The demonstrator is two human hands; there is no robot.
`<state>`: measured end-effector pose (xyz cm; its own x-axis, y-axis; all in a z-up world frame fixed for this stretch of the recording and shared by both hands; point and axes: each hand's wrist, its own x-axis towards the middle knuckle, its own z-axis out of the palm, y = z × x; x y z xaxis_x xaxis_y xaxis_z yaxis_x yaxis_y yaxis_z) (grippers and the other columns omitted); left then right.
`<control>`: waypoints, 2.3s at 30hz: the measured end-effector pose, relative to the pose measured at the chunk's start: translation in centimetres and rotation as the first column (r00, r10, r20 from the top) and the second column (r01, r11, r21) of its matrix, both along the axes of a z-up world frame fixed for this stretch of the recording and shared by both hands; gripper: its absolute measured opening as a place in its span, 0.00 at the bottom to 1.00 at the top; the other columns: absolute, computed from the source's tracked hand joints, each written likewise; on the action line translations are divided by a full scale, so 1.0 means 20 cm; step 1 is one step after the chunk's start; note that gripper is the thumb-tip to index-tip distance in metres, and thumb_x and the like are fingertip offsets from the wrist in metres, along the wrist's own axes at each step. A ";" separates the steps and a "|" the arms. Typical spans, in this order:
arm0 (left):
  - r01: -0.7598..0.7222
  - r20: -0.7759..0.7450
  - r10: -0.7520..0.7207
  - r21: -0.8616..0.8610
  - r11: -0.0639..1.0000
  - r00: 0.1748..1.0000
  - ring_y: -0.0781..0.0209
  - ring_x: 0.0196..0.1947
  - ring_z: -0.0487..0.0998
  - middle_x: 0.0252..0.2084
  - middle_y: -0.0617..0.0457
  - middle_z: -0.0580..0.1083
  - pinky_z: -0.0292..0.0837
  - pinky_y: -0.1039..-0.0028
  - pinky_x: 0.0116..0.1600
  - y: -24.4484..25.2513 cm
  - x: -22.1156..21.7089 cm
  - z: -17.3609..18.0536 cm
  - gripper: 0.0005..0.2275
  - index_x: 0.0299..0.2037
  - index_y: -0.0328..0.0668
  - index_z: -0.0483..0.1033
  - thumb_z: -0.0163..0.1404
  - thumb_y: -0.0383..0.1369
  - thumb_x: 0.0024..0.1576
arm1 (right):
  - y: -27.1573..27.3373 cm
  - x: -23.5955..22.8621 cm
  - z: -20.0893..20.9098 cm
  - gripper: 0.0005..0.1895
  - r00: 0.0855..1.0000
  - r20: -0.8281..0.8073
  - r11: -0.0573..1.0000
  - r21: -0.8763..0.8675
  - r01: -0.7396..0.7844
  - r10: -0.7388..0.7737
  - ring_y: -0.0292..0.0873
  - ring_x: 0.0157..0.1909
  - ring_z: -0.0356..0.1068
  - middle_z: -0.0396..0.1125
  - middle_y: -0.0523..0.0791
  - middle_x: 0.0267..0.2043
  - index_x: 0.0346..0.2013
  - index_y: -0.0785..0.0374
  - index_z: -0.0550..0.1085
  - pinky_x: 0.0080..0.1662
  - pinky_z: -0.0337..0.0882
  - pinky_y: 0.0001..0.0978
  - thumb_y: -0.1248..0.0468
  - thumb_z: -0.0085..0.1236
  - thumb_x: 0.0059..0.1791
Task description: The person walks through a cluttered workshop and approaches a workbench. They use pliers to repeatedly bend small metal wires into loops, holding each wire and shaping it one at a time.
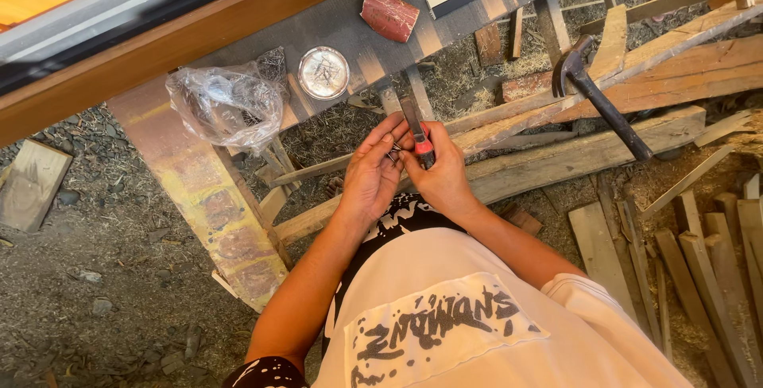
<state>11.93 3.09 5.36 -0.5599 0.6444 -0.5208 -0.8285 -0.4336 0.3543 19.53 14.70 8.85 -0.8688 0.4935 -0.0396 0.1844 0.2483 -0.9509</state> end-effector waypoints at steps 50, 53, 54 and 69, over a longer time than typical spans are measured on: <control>0.043 -0.229 -0.036 0.027 0.999 0.973 0.57 0.57 0.77 0.55 0.41 0.77 0.71 0.64 0.66 -0.03 0.01 0.00 0.03 0.45 0.33 0.74 0.50 0.25 0.65 | 0.04 0.02 0.04 0.11 0.996 0.079 0.897 -0.437 0.066 -0.035 0.34 0.35 0.67 0.69 0.42 0.37 0.47 0.65 0.69 0.37 0.67 0.27 0.72 0.59 0.51; 0.039 -0.213 -0.034 0.018 0.999 0.976 0.58 0.56 0.77 0.54 0.42 0.77 0.70 0.64 0.66 -0.03 0.01 0.01 0.04 0.44 0.33 0.74 0.50 0.26 0.64 | 0.04 0.01 0.03 0.11 0.996 0.088 0.901 -0.430 0.056 -0.020 0.34 0.36 0.67 0.69 0.42 0.37 0.47 0.65 0.69 0.37 0.67 0.27 0.71 0.60 0.52; 0.033 -0.193 -0.026 0.033 0.999 0.981 0.58 0.55 0.77 0.54 0.42 0.77 0.71 0.64 0.65 -0.04 0.01 0.01 0.03 0.44 0.34 0.74 0.50 0.26 0.64 | 0.04 0.02 0.03 0.11 0.996 0.083 0.898 -0.437 0.051 -0.016 0.34 0.37 0.68 0.69 0.42 0.37 0.47 0.65 0.69 0.38 0.68 0.26 0.71 0.60 0.52; -0.026 -0.107 0.023 -0.026 0.999 0.994 0.56 0.52 0.78 0.50 0.42 0.79 0.73 0.63 0.62 -0.04 0.01 -0.02 0.00 0.38 0.38 0.72 0.49 0.25 0.61 | 0.03 0.01 -0.07 0.12 0.994 0.072 0.897 -0.430 0.104 -0.081 0.31 0.40 0.68 0.69 0.41 0.41 0.51 0.64 0.67 0.41 0.70 0.23 0.72 0.57 0.53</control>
